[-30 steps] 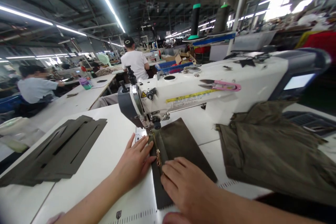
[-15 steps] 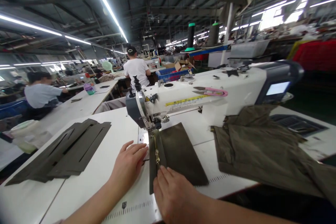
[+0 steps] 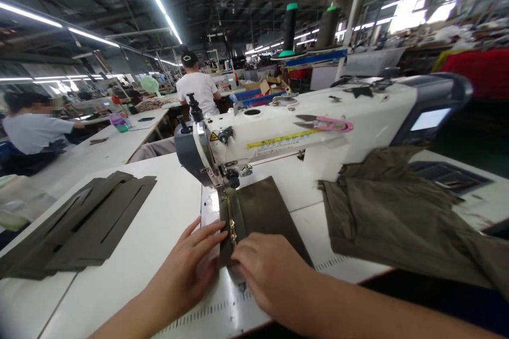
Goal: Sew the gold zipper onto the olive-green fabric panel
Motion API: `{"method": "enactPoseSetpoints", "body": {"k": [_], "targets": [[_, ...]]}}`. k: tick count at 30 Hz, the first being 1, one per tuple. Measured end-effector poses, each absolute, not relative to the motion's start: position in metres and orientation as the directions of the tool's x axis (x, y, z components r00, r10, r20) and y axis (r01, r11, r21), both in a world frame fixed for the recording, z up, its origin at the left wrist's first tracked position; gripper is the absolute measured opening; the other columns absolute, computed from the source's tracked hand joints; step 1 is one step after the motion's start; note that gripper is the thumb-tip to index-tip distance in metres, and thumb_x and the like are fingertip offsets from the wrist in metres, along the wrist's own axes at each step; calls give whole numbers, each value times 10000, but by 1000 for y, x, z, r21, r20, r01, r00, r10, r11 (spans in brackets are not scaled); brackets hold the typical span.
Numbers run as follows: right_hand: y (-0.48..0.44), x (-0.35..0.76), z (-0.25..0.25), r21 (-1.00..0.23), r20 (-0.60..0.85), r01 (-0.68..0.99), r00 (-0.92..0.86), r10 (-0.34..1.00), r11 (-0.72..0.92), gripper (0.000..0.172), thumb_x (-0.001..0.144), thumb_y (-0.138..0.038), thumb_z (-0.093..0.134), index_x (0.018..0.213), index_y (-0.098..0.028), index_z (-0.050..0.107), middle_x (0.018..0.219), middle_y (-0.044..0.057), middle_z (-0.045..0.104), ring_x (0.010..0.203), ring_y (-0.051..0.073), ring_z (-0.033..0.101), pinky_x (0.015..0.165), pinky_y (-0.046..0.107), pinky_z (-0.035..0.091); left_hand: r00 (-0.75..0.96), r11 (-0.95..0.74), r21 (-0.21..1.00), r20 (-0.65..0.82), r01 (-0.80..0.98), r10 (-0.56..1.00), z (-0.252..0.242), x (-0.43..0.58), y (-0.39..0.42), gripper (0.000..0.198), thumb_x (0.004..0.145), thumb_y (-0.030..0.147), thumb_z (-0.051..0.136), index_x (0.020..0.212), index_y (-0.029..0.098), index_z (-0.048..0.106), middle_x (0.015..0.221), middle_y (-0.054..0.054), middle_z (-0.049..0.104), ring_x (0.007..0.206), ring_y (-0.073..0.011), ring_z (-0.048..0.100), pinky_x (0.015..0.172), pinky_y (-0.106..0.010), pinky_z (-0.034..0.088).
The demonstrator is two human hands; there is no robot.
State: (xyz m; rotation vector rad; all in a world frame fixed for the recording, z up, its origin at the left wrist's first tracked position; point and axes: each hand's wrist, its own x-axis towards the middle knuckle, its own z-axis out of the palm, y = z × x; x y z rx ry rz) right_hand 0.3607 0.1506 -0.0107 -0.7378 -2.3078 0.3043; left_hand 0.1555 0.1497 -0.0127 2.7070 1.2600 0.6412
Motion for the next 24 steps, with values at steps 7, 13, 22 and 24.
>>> {"method": "enactPoseSetpoints", "body": {"k": [7,13,22,24], "targets": [[168,361,35,-655,243,501,-569,785,566,165,833,-183,538,709,-157,643,636,-18,599,589,93,539,540,211,336,516,-622,240,383,746,767,-3,168,160,67,795,137,569,846,157,607,799,-37,678,720,-177,647,863,-415,504],[191,360,-2,-493,442,478,-582,682,727,336,918,-269,370,1031,-81,624,1087,109,587,1018,200,536,909,336,419,605,-707,52,474,705,639,-24,168,155,198,854,92,415,914,158,592,1051,-104,646,940,-222,629,885,-478,485],[213,346,-47,-195,491,606,-620,612,771,425,893,-232,372,1231,-10,503,1310,158,408,1225,242,378,1030,400,348,559,-664,-81,621,743,549,-61,158,174,573,662,25,381,1235,53,372,1252,-227,493,1236,-265,403,959,-480,424],[211,346,-45,-185,500,615,-613,612,766,424,900,-234,362,1238,-18,499,1317,145,402,1231,234,372,1037,392,343,579,-711,-47,618,702,531,-68,154,181,588,643,48,403,1230,77,380,1264,-210,488,1253,-265,379,985,-485,396]]}}
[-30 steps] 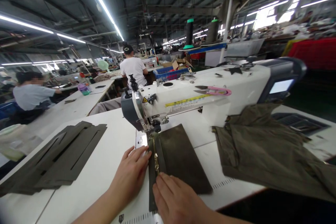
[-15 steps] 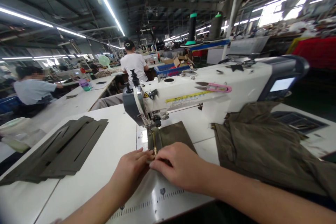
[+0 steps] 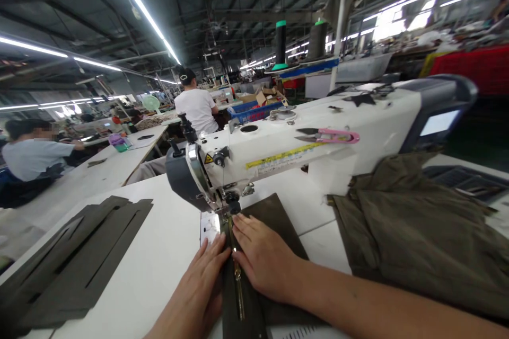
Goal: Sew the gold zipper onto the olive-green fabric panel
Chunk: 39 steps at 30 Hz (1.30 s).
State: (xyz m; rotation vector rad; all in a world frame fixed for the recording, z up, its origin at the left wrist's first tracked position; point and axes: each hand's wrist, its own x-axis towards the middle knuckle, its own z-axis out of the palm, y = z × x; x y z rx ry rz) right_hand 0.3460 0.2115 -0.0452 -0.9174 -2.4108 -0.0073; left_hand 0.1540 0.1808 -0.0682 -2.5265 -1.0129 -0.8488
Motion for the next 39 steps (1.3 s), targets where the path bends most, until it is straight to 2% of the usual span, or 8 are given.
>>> {"method": "enactPoseSetpoints", "body": {"k": [4,8,12,15,23,29,33,39], "targets": [[211,343,-45,-138,511,634,-612,604,761,424,917,-231,327,1238,-15,499,1309,151,410,1220,241,386,1030,396,353,620,-767,-6,593,641,514,-72,153,188,576,637,48,387,1212,74,407,1291,-208,462,1266,-257,360,992,-472,394],[211,341,-45,-98,526,650,-609,594,754,442,924,-225,279,1203,15,524,1276,176,438,1192,260,417,1007,404,379,610,-765,7,599,644,519,-58,157,185,568,600,26,356,1158,78,443,1256,-196,501,1263,-233,368,997,-452,398],[211,341,-44,-75,527,648,-620,582,758,448,919,-225,278,1201,22,523,1272,181,442,1190,258,418,1008,392,379,689,-755,18,394,656,608,-29,159,177,513,624,34,380,1130,69,455,1253,-202,502,1260,-261,366,993,-477,394],[211,341,-45,-52,533,652,-622,573,756,437,915,-213,284,1198,14,529,1266,178,449,1184,258,424,1001,392,387,699,-744,20,329,668,635,-20,159,173,493,636,33,393,1125,52,451,1259,-226,486,1270,-268,347,1011,-481,370],[218,339,-46,-61,558,637,-617,555,769,416,883,-177,328,1189,21,529,1241,184,473,1148,264,458,977,405,410,657,-745,7,467,667,592,-48,157,189,447,631,47,391,1069,88,471,1230,-205,514,1281,-236,337,1063,-482,293],[230,337,-46,-121,535,635,-606,589,763,399,879,-165,330,1164,12,546,1183,181,521,1099,256,493,961,413,416,718,-752,-52,343,658,605,-17,158,193,421,674,47,389,1078,20,506,1202,-228,533,1218,-285,420,1007,-470,379],[227,340,-38,-163,549,578,-620,560,799,396,896,-158,297,1143,1,562,1184,162,523,1101,244,487,971,399,409,707,-741,-103,409,664,577,-20,158,193,384,712,48,371,1052,4,545,1157,-234,564,1143,-305,496,935,-466,448],[198,354,-29,-199,507,489,-690,517,849,387,924,-285,364,1161,-52,562,1237,116,493,1151,232,440,1017,401,365,676,-723,-111,475,682,564,-31,161,180,313,889,118,323,1047,73,589,1115,-153,615,1026,-244,593,890,-418,498]]}}
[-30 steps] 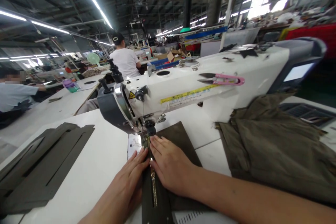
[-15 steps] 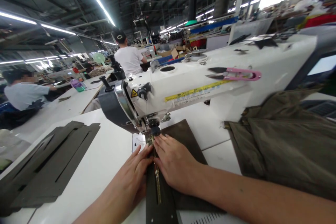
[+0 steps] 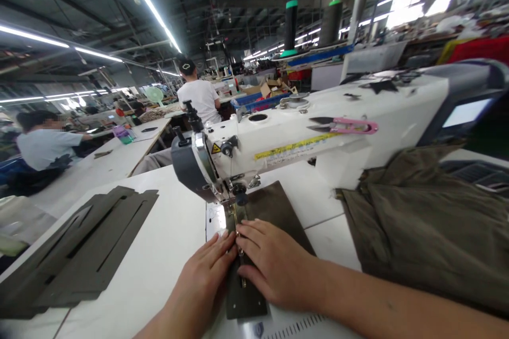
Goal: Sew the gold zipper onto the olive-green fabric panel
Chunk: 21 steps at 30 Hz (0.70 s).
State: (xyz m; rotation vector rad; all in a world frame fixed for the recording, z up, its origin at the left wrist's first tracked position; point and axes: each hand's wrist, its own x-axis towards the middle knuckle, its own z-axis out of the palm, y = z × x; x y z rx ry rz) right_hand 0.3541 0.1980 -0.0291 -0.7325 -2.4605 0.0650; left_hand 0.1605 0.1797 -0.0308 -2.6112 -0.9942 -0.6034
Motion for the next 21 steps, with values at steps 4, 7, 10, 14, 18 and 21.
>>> {"method": "enactPoseSetpoints", "body": {"k": [4,7,10,14,18,21], "targets": [[196,355,-28,-201,497,474,-705,506,857,340,896,-239,434,1138,-37,560,1186,127,525,1095,227,473,988,390,394,672,-742,-65,480,668,563,-28,161,173,300,899,129,337,1037,79,599,1101,-137,626,1034,-242,588,887,-409,505],[205,351,-25,-100,513,450,-741,433,887,247,866,-149,459,1032,-35,602,1077,134,570,989,230,511,893,382,459,671,-757,-32,489,653,558,-26,160,170,291,905,129,341,1011,105,611,1068,-116,644,993,-228,611,868,-409,516],[210,348,-22,-21,466,450,-786,407,893,231,859,-101,429,988,-47,613,1011,135,577,916,219,517,815,368,487,669,-764,-32,508,644,543,-26,160,167,289,909,127,338,983,118,617,1051,-108,652,950,-210,630,844,-391,531],[207,348,-24,-35,461,495,-763,453,868,309,821,-112,432,1074,-29,587,1083,163,541,996,252,491,856,410,466,641,-738,-44,533,673,553,-27,163,163,297,912,132,319,961,116,612,1053,-112,651,967,-235,622,872,-467,499],[200,348,-37,-62,595,510,-672,442,858,344,863,-105,345,1075,-6,596,1147,163,538,1093,246,476,956,399,427,599,-698,-1,515,716,613,-28,167,160,311,905,109,297,946,123,605,1049,-112,648,1002,-275,602,903,-620,397],[199,347,-42,-65,607,530,-652,455,846,379,880,-105,299,1099,12,585,1146,166,545,1100,240,491,947,376,450,613,-720,-4,527,693,588,-28,168,162,316,902,94,289,919,103,604,1016,-122,656,1002,-276,601,898,-613,406]]}}
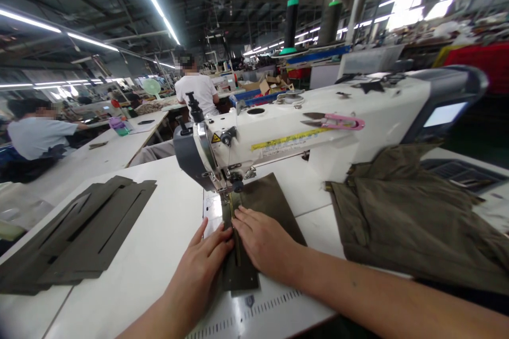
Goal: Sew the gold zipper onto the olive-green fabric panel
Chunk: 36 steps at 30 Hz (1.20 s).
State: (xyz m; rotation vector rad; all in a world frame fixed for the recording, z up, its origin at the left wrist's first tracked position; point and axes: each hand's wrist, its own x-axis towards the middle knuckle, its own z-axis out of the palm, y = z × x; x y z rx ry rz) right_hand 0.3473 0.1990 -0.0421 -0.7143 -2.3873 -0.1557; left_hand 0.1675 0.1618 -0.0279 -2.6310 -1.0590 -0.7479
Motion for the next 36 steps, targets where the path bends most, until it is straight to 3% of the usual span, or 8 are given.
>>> {"method": "enactPoseSetpoints", "body": {"k": [8,15,21,27,36], "targets": [[207,347,-39,124,625,484,-716,310,866,378,891,-80,284,1021,40,618,1046,193,587,1008,262,552,879,359,496,660,-743,-97,546,662,517,-26,168,167,322,906,84,296,882,77,617,968,-132,672,961,-288,619,850,-580,459],[206,344,-38,29,638,565,-645,420,824,380,903,-119,293,1088,28,591,1108,165,568,1052,249,527,902,360,484,656,-743,-100,557,661,509,-23,169,168,336,916,103,293,852,88,623,960,-119,677,952,-277,625,832,-556,483],[210,341,-39,103,621,549,-687,378,829,392,881,-78,274,1032,36,617,1053,192,586,1004,261,555,860,361,503,670,-736,-102,511,669,538,-23,168,168,349,908,82,287,849,91,631,965,-121,675,962,-275,621,851,-548,474],[210,342,-41,-18,643,562,-627,440,827,366,871,-81,304,1039,26,611,1072,164,588,1021,241,554,887,346,495,683,-738,-123,502,664,531,-25,168,169,350,908,90,290,851,89,635,979,-127,671,967,-284,617,837,-538,484],[223,341,-44,-14,657,547,-626,420,837,375,857,-55,288,1005,8,626,1060,150,599,992,219,578,854,331,519,652,-729,-121,562,674,509,-26,170,180,348,908,95,295,804,91,627,902,-112,687,900,-273,643,796,-514,517]]}}
